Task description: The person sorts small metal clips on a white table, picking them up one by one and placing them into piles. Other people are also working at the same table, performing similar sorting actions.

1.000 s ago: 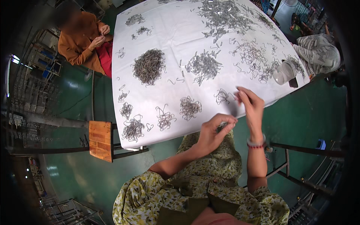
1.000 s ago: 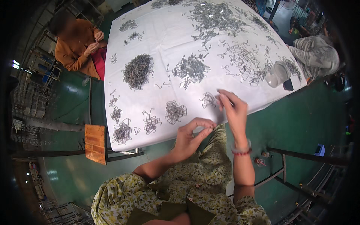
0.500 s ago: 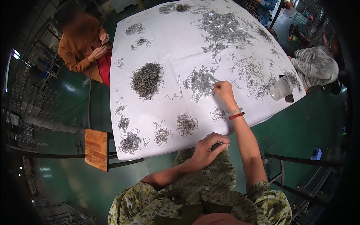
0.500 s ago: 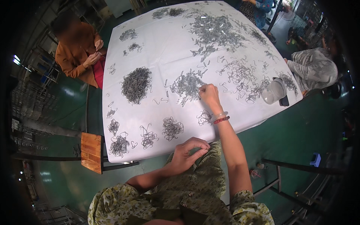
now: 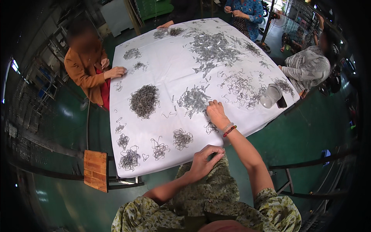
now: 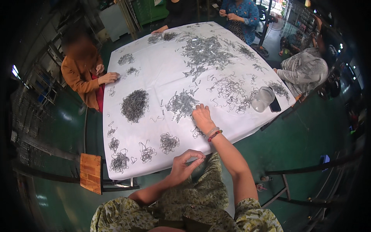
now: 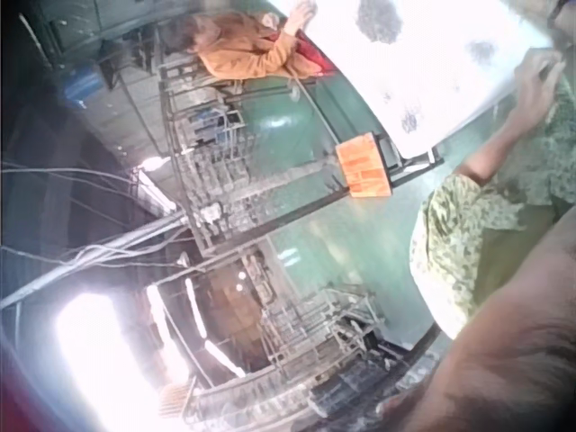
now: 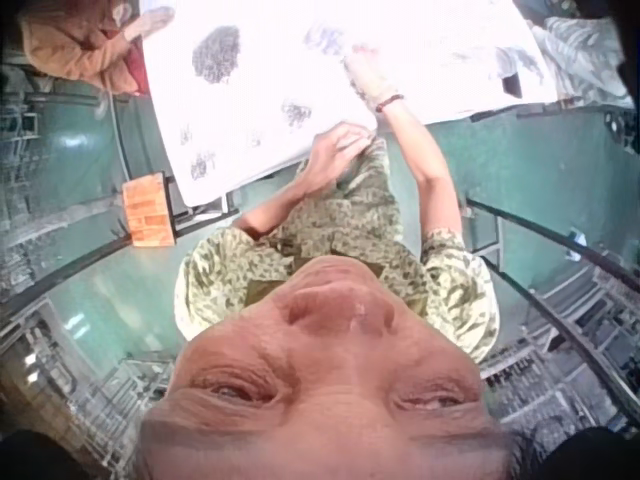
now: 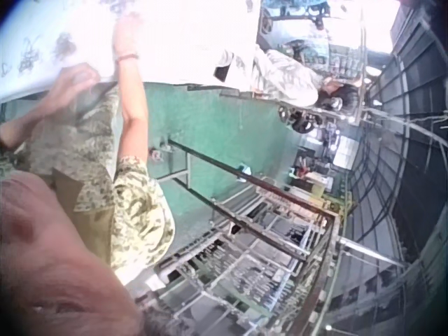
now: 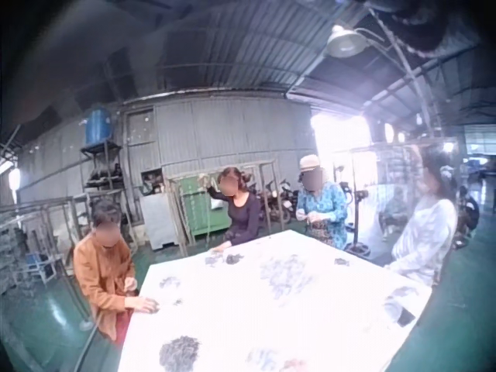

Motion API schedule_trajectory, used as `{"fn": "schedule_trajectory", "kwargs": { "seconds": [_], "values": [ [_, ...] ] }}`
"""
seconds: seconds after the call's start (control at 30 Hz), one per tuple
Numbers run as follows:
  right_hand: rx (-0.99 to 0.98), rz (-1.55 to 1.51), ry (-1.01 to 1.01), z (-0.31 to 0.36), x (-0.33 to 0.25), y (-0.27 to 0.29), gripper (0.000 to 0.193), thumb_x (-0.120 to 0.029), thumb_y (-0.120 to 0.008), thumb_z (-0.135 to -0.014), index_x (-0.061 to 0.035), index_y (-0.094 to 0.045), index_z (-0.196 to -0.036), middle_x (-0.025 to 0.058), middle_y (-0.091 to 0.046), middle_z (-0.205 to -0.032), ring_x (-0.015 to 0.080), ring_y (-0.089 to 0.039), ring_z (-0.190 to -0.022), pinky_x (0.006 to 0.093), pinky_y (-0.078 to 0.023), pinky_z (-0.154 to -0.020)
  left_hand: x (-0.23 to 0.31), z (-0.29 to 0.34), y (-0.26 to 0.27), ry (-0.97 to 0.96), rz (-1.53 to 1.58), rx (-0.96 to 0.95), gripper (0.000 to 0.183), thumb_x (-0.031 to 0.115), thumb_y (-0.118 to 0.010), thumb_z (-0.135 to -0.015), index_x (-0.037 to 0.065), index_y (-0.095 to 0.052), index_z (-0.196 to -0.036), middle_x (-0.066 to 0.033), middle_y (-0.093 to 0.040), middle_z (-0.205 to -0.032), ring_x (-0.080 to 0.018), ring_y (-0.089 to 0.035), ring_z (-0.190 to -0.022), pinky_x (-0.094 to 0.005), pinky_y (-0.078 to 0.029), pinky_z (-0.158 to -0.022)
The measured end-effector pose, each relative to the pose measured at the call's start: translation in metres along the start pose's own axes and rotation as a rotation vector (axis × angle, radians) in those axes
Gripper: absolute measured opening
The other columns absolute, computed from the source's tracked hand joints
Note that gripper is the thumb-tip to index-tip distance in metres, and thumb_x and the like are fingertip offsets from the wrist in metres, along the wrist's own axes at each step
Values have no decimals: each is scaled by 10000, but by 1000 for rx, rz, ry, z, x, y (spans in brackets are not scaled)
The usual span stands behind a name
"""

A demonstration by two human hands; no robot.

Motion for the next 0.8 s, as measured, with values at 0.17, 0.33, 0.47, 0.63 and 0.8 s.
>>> {"fn": "schedule_trajectory", "kwargs": {
  "seconds": [0.17,0.33,0.47,0.63,0.8],
  "values": [
    [68,-258,-73,-5,16,-7,133,36,-563,-684,43,-656,-779,212,-643,-804,348,-627,-794,406,-502,-680,0,0,-3,6,39,10,113,19,-664,-837,21,-624,-943,-89,-663,-957,-172,-632,-877,-285,-504,-776],
    [108,-838,-318,26,32,31,265,-5,-591,-716,25,-678,-964,181,-660,-751,254,-636,-667,326,-501,-613,1,-3,-4,-60,57,11,107,-26,-645,-842,10,-621,-940,-100,-648,-941,-150,-610,-874,-266,-497,-762],
    [168,-1274,-466,101,26,88,187,-48,-696,-777,19,-703,-951,44,-663,-764,73,-563,-684,213,-445,-614,-9,-8,-5,40,67,22,123,69,-670,-845,17,-645,-955,-87,-670,-911,-150,-629,-841,-274,-491,-755],
    [267,-1388,-417,164,-16,156,103,31,-700,-780,45,-687,-882,40,-647,-783,63,-556,-701,192,-431,-617,-16,-13,-7,214,225,26,140,85,-662,-863,5,-643,-977,-40,-670,-910,-82,-595,-863,-244,-480,-781],
    [369,-1354,-412,168,-30,166,84,62,-700,-774,42,-684,-854,33,-631,-791,46,-512,-665,173,-391,-580,-10,-14,-10,188,294,18,149,88,-666,-863,1,-642,-981,-35,-669,-921,-83,-597,-878,-241,-480,-809]
  ]
}}
Point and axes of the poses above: each hand's wrist, its own z-axis away from the middle knuckle, its own y-axis out of the back of the hand, x = y × z, the point moved 6 cm from there along -z, towards the middle knuckle
